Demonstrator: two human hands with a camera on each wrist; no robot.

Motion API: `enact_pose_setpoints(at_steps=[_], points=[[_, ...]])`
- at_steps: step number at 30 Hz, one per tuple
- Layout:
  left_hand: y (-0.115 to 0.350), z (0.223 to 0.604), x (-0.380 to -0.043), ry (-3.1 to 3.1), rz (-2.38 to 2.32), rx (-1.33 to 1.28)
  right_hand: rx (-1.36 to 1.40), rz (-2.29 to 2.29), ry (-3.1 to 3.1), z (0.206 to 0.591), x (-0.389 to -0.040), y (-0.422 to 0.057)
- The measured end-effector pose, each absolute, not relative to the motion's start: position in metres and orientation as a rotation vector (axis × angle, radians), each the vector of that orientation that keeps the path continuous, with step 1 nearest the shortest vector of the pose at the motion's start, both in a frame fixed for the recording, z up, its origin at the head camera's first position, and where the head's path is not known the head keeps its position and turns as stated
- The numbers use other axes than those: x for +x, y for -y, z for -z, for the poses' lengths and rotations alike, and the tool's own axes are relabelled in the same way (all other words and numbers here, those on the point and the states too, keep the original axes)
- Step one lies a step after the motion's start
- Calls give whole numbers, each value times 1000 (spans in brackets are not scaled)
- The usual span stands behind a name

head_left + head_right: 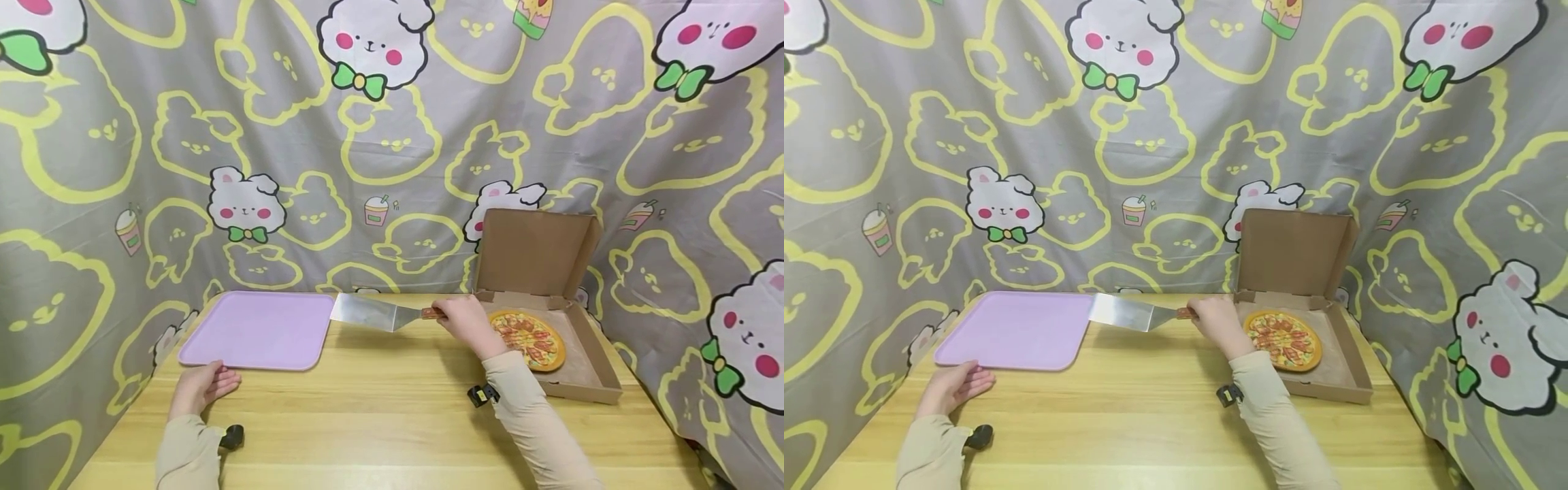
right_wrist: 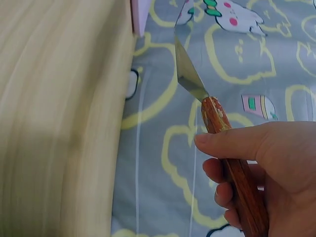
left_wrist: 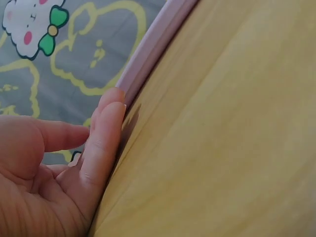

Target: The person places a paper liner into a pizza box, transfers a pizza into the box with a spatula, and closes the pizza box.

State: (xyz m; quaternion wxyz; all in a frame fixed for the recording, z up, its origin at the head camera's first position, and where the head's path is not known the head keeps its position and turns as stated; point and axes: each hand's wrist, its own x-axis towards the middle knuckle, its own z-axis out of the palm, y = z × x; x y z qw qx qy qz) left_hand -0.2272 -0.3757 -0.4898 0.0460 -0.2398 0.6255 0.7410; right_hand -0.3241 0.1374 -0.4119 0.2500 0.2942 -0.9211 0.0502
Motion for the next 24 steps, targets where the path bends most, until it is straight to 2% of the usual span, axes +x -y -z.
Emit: enact_pose_setpoints(at_steps=[24], points=[[377,486,-227,-1900,-2260,-723,741,-33,2507,424,-318,-16]])
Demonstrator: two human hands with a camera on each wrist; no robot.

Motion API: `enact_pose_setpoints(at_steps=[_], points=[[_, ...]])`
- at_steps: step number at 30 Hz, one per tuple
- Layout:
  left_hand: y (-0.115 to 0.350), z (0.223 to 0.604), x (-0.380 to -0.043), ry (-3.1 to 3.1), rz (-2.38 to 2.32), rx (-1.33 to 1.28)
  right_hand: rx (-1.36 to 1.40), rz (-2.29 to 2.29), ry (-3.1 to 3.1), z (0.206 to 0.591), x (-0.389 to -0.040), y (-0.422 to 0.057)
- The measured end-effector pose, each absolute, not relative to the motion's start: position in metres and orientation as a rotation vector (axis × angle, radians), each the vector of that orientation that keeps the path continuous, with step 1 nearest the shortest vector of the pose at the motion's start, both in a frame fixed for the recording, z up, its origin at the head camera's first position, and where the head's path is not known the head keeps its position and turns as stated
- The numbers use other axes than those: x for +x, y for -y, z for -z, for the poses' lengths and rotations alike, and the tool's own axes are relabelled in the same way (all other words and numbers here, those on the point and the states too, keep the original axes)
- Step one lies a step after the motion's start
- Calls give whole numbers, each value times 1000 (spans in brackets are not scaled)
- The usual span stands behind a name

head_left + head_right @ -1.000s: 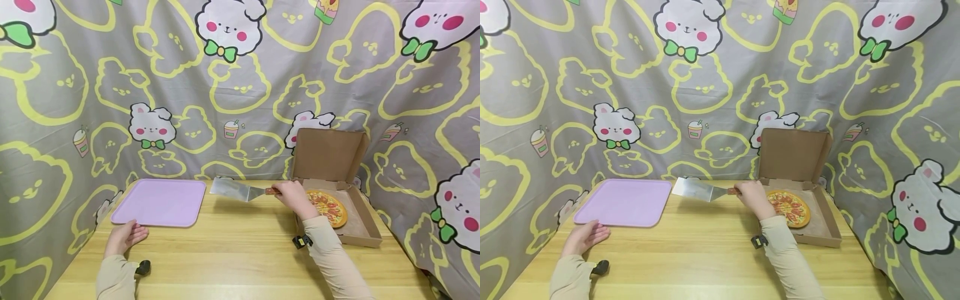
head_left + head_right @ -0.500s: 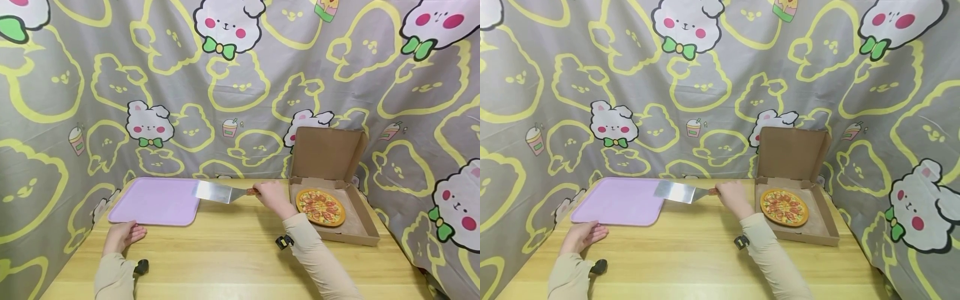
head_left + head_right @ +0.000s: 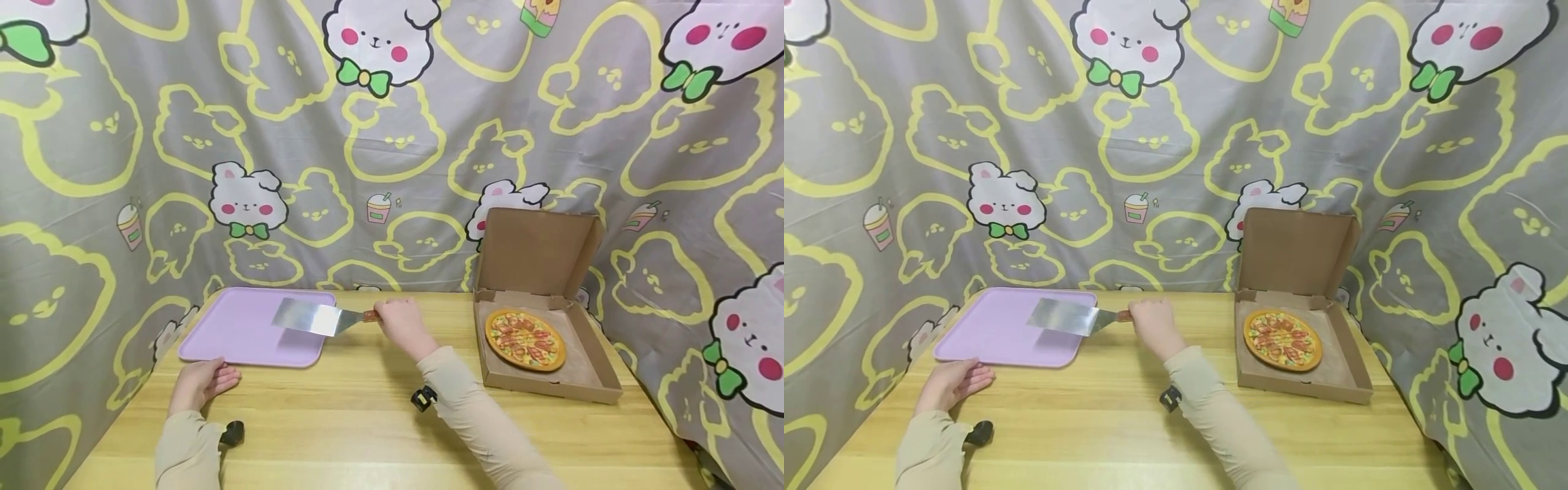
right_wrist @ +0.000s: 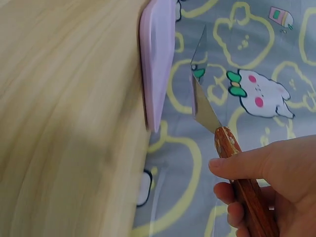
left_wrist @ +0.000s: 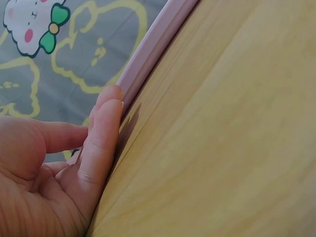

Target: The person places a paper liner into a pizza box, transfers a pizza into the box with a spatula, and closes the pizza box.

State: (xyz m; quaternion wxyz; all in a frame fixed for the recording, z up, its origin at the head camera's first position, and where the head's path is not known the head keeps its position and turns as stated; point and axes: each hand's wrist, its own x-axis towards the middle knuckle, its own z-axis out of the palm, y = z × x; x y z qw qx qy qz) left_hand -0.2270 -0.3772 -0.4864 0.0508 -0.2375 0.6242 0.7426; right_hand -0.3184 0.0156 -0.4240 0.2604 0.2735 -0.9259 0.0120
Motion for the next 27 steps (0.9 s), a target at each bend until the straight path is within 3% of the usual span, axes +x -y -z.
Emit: enact_pose_setpoints(at_steps=[27], points=[[376,486,-224,-1911,-2264,-739,673,174,2735,441,-321,69]])
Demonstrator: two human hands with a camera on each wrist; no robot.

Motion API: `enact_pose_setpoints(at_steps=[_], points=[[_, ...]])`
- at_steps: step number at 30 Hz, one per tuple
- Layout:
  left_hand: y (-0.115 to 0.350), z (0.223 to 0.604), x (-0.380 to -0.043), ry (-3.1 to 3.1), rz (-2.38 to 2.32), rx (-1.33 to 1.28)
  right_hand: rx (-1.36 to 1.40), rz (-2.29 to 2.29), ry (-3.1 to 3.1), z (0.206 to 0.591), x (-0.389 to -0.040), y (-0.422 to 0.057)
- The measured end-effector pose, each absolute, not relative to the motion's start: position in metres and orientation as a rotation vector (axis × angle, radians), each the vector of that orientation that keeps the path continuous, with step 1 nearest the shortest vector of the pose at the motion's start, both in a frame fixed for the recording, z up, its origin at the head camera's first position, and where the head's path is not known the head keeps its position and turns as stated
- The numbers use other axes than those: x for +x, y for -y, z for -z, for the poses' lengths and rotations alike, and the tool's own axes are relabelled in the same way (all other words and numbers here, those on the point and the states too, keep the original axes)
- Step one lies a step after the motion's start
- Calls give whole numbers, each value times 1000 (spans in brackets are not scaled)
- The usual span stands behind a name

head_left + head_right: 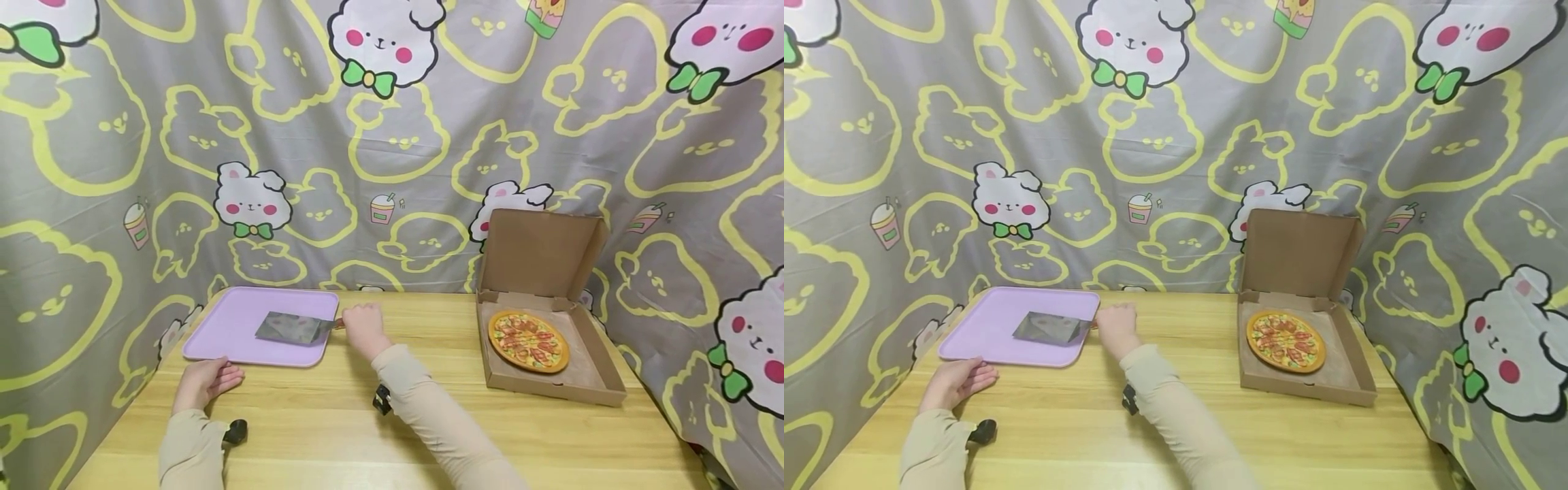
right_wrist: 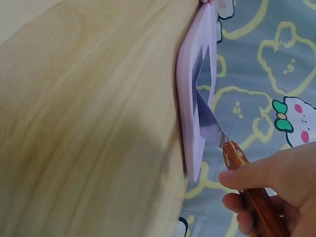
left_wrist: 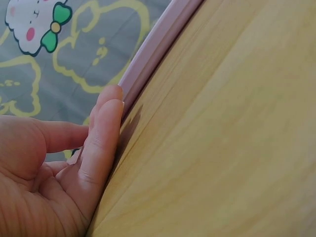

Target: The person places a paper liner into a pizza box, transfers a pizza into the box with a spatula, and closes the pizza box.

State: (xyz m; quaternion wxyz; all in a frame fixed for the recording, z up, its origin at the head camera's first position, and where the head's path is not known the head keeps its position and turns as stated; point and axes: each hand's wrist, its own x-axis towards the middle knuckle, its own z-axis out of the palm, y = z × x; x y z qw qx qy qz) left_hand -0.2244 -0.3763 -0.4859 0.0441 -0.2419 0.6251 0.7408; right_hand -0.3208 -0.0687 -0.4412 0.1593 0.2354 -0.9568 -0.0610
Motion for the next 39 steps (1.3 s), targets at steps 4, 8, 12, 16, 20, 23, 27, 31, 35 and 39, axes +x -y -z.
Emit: enact_pose_setpoints(at_steps=[4,8,12,16,20,23,27,31,35,39], points=[[377,486,-225,-1911,-2264,-742,681,192,2737,445,-320,77],[377,487,-225,-1910,-2262,-745,707,196,2752,448,-319,86],[377,486,-225,-1908,-2267,-735,714,194,2768,450,-319,94],[376,486,-225,-1907,-2269,-741,718,174,2766,451,-320,99],[376,486,-225,-1903,-2276,-732,733,178,2758,450,-318,102],[376,486,-224,-1902,-2280,-723,747,182,2761,448,-317,103],[376,487,-225,-1901,-2279,-724,773,179,2773,445,-315,101],[376,487,-224,-1910,-2274,-726,795,177,2767,441,-313,97],[375,487,-224,-1919,-2271,-721,801,153,2734,438,-311,90],[375,487,-224,-1931,-2260,-719,807,94,2684,437,-310,80]])
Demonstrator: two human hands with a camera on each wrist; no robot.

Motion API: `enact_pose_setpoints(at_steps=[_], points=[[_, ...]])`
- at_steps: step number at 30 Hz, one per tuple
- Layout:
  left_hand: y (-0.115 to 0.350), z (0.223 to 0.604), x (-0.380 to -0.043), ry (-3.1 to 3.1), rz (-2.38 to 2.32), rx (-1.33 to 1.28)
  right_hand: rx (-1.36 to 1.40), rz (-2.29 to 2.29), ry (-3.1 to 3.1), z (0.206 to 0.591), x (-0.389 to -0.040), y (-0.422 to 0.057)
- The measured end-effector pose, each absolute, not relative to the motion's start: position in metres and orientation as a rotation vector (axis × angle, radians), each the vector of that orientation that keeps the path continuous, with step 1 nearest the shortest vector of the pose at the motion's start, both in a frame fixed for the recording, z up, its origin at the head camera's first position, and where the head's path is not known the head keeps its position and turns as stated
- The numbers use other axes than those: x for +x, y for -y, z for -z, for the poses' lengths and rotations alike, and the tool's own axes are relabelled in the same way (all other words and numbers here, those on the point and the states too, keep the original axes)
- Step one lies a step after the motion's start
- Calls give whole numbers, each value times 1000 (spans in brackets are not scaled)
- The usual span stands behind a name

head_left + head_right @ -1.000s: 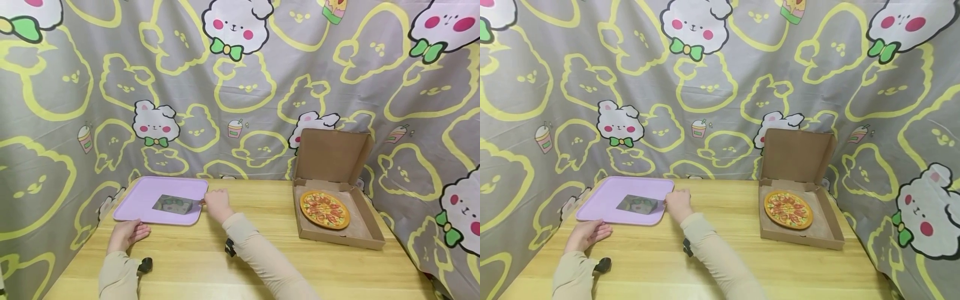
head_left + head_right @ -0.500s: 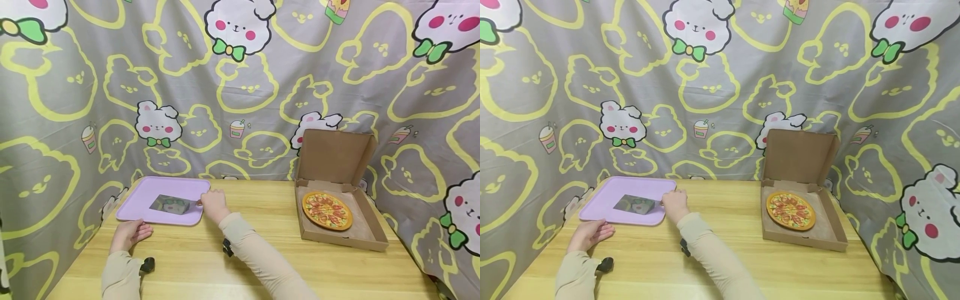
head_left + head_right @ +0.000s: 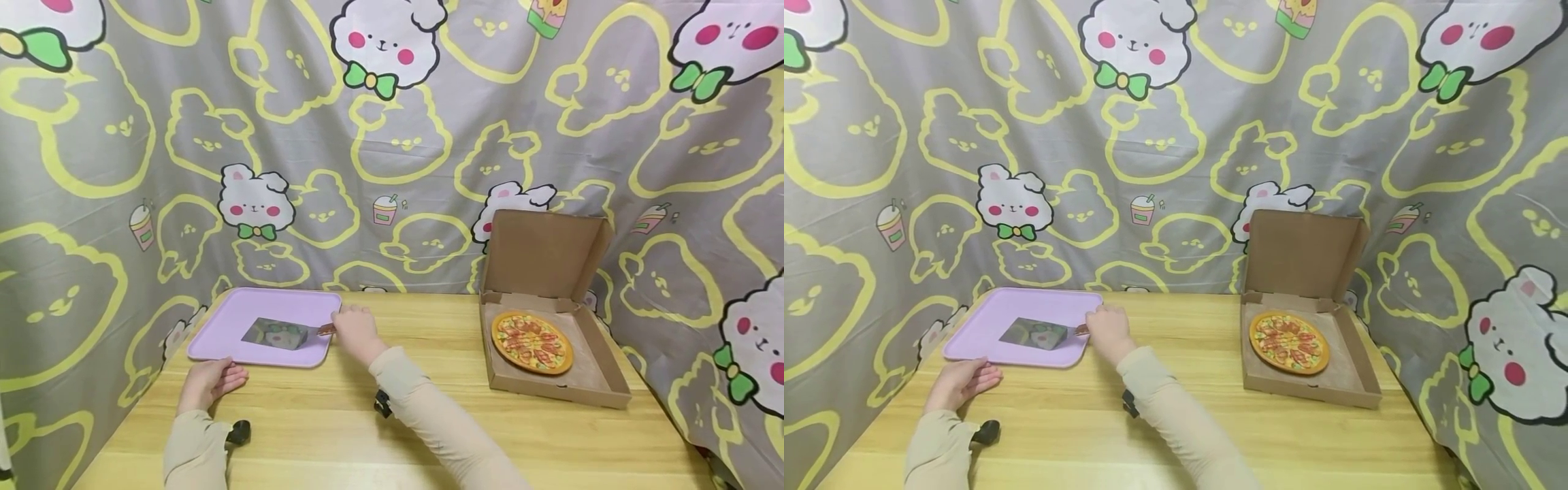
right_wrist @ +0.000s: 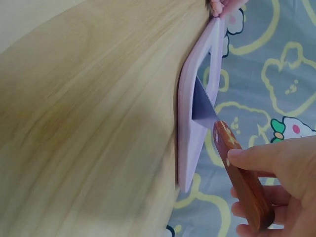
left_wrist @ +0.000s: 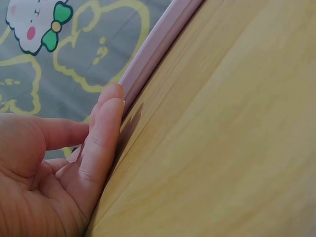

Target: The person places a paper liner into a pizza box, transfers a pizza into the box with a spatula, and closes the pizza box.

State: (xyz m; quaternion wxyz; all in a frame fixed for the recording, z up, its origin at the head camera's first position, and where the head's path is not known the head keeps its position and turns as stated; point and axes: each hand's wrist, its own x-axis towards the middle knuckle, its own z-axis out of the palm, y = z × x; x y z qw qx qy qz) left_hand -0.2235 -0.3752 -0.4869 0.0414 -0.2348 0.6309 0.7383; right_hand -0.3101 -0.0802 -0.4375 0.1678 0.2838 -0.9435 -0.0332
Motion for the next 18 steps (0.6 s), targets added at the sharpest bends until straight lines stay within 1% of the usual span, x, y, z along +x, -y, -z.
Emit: enact_pose_setpoints(at_steps=[10,18], points=[[375,488,-227,-1991,-2201,-709,778,-159,2571,437,-311,44],[365,476,-228,-2214,-1956,-641,800,-336,2421,430,-309,4]])
